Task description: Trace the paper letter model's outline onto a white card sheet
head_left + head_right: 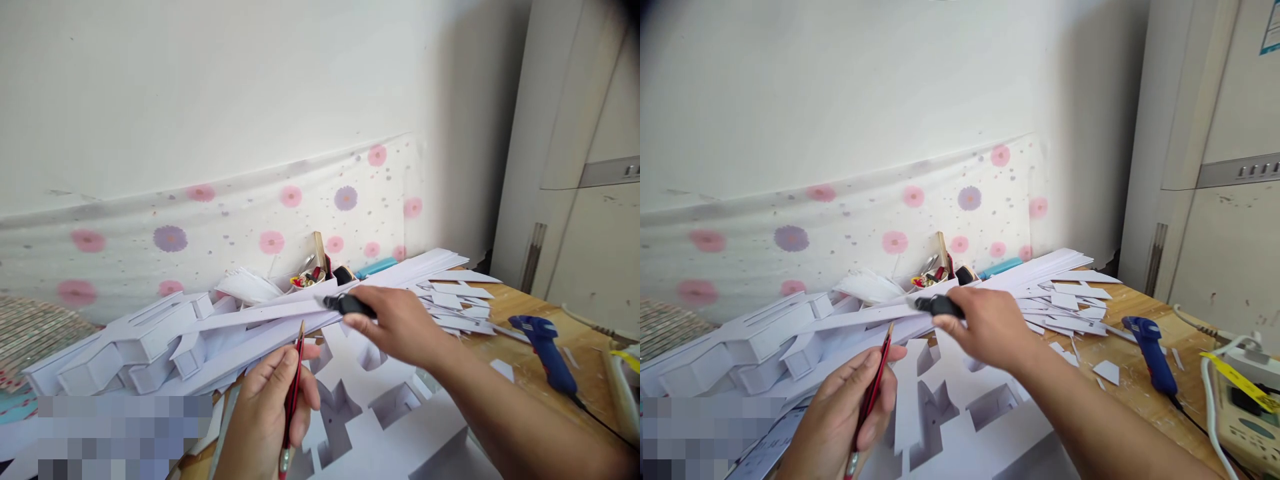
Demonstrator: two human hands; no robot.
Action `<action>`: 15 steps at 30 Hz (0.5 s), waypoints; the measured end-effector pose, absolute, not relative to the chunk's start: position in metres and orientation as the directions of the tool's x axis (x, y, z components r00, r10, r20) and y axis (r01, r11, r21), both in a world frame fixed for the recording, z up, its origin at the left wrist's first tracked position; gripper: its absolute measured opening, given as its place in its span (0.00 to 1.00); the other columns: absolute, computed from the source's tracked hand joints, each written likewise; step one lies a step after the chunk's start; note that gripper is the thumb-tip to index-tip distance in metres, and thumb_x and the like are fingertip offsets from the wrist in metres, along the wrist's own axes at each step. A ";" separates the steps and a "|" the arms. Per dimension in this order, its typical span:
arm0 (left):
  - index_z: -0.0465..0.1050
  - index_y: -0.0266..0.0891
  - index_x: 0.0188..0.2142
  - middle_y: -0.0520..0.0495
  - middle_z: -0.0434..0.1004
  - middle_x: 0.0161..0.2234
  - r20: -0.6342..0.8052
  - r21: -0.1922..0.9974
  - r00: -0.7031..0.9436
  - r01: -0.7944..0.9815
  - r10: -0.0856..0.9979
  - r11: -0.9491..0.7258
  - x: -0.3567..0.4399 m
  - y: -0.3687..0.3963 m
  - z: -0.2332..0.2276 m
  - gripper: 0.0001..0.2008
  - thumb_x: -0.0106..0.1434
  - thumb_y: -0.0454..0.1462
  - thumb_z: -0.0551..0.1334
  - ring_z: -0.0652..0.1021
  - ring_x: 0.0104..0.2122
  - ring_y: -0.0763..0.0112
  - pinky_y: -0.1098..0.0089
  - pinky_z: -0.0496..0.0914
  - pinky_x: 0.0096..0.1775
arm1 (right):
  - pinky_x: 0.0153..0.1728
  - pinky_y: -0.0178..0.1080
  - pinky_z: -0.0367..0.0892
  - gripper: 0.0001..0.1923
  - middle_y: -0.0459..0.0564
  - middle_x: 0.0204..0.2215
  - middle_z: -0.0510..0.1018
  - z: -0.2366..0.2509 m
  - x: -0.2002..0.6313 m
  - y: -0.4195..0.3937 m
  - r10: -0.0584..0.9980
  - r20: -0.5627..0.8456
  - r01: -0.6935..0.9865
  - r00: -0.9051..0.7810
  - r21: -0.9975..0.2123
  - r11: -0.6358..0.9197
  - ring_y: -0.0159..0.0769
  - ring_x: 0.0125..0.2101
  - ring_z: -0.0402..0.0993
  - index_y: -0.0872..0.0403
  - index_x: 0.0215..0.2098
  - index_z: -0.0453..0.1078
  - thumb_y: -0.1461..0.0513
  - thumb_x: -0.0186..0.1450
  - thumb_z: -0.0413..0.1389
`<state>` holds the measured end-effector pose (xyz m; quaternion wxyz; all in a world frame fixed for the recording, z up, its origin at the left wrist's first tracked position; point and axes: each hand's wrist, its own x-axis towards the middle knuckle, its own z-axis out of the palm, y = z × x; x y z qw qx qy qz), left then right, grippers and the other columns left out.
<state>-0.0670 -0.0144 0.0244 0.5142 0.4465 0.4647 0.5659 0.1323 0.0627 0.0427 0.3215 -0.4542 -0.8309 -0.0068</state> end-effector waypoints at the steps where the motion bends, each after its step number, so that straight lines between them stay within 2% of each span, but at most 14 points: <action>1: 0.71 0.35 0.40 0.52 0.70 0.18 0.035 0.984 -0.092 -0.173 0.995 -0.051 -0.067 -0.014 0.025 0.19 0.61 0.49 0.60 0.57 0.11 0.86 0.80 0.50 0.17 | 0.26 0.35 0.50 0.24 0.45 0.28 0.75 0.040 0.124 0.056 0.718 0.538 0.717 -0.442 -0.269 0.643 0.35 0.27 0.68 0.51 0.32 0.65 0.42 0.67 0.42; 3: 0.72 0.35 0.38 0.53 0.68 0.16 0.045 0.983 -0.103 -0.173 0.994 -0.063 -0.068 -0.014 0.025 0.18 0.61 0.49 0.60 0.56 0.11 0.86 0.80 0.51 0.17 | 0.26 0.35 0.50 0.24 0.46 0.27 0.74 0.037 0.114 0.047 0.687 0.527 0.675 -0.501 -0.259 0.691 0.35 0.27 0.67 0.51 0.33 0.65 0.42 0.67 0.42; 7: 0.69 0.35 0.22 0.55 0.55 0.09 0.022 0.994 -0.039 -0.106 0.999 -0.026 -0.071 -0.014 0.022 0.23 0.61 0.52 0.58 0.53 0.11 0.84 0.79 0.48 0.16 | 0.27 0.35 0.51 0.23 0.46 0.27 0.74 0.033 0.110 0.042 0.663 0.509 0.651 -0.549 -0.237 0.721 0.35 0.27 0.67 0.51 0.34 0.65 0.43 0.66 0.43; 9: 0.67 0.35 0.21 0.56 0.53 0.08 0.020 0.994 -0.029 -0.104 0.999 -0.023 -0.072 -0.014 0.021 0.24 0.62 0.53 0.57 0.52 0.11 0.84 0.79 0.47 0.15 | 0.28 0.35 0.51 0.22 0.46 0.28 0.74 0.032 0.111 0.044 0.655 0.511 0.643 -0.556 -0.236 0.729 0.35 0.27 0.67 0.51 0.33 0.65 0.43 0.66 0.44; 11: 0.68 0.36 0.24 0.57 0.54 0.09 0.043 0.989 -0.035 -0.140 0.998 -0.048 -0.070 -0.015 0.022 0.21 0.62 0.51 0.58 0.52 0.11 0.84 0.79 0.48 0.15 | 0.28 0.35 0.51 0.22 0.46 0.27 0.74 0.032 0.113 0.045 0.650 0.517 0.637 -0.558 -0.235 0.734 0.35 0.27 0.67 0.51 0.33 0.65 0.43 0.66 0.44; 15: 0.68 0.36 0.29 0.55 0.64 0.15 0.077 0.983 -0.072 -0.159 0.994 -0.088 -0.066 -0.016 0.025 0.17 0.63 0.48 0.58 0.53 0.11 0.87 0.80 0.48 0.16 | 0.28 0.35 0.52 0.24 0.46 0.27 0.74 0.029 0.111 0.046 0.621 0.553 0.619 -0.556 -0.224 0.753 0.35 0.27 0.67 0.51 0.34 0.67 0.42 0.66 0.43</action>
